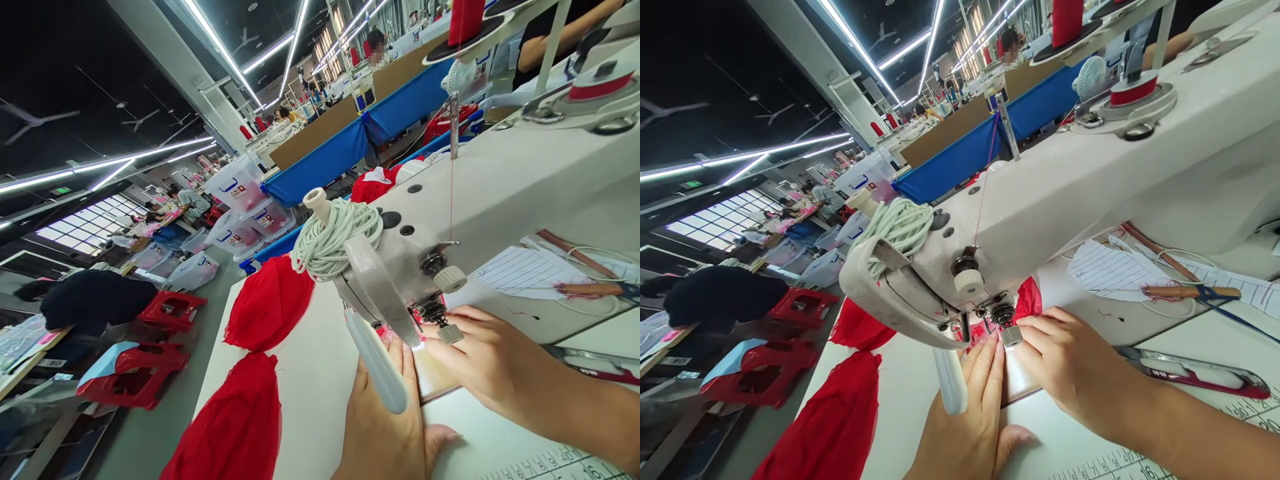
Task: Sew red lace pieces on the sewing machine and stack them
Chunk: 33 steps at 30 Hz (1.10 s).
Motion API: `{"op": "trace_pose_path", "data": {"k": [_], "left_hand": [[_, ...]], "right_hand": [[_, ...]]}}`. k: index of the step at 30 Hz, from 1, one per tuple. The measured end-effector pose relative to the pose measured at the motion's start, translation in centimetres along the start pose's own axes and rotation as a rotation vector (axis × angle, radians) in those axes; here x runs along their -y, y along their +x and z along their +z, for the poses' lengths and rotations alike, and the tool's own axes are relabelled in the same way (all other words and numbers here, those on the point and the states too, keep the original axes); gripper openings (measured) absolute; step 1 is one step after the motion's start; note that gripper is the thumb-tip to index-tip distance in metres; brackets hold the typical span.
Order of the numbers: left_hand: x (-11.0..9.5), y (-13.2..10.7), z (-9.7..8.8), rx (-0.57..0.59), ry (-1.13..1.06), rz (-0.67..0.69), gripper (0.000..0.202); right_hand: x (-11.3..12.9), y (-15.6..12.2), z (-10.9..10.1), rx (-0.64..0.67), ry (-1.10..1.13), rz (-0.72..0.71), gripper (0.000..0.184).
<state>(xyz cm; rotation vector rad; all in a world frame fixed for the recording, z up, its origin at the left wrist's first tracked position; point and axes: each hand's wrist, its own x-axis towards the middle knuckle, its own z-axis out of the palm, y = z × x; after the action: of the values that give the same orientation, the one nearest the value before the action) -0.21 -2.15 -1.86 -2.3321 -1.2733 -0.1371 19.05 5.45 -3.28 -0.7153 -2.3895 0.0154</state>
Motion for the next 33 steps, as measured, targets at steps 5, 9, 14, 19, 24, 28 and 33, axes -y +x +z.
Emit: {"op": "trace_pose_path", "data": {"k": [5, 9, 14, 19, 24, 28, 33], "left_hand": [[0.3, 0.2, -0.3, 0.007, -0.016, 0.022, 0.08], [0.6, 0.4, -0.4, -0.009, -0.064, 0.026, 0.076], [0.5, 0.5, -0.6, -0.012, -0.096, -0.022, 0.062], [0.2, 0.4, 0.2, -0.047, -0.119, -0.071, 0.049], [0.2, 1.5, 2.1, -0.201, -0.198, -0.233, 0.029], [1.0, 2.9, 1.8, -0.187, -0.282, -0.327, 0.026], [1.4, 2.8, 1.6, -0.208, -0.275, -0.357, 0.025]], "right_hand": [[0.1, 0.2, -0.1, -0.045, -0.013, -0.012, 0.038], [0.1, 0.1, -0.1, -0.047, -0.023, -0.015, 0.038], [0.0, -0.1, -0.2, -0.019, -0.025, -0.037, 0.04], [-0.3, -0.2, 0.0, -0.004, -0.024, -0.059, 0.037], [-0.5, -0.4, 0.3, -0.018, -0.012, -0.049, 0.038], [-0.6, -0.1, 0.3, -0.026, -0.028, -0.044, 0.037], [-0.7, 0.9, -0.6, -0.019, -0.076, -0.112, 0.04]]}}
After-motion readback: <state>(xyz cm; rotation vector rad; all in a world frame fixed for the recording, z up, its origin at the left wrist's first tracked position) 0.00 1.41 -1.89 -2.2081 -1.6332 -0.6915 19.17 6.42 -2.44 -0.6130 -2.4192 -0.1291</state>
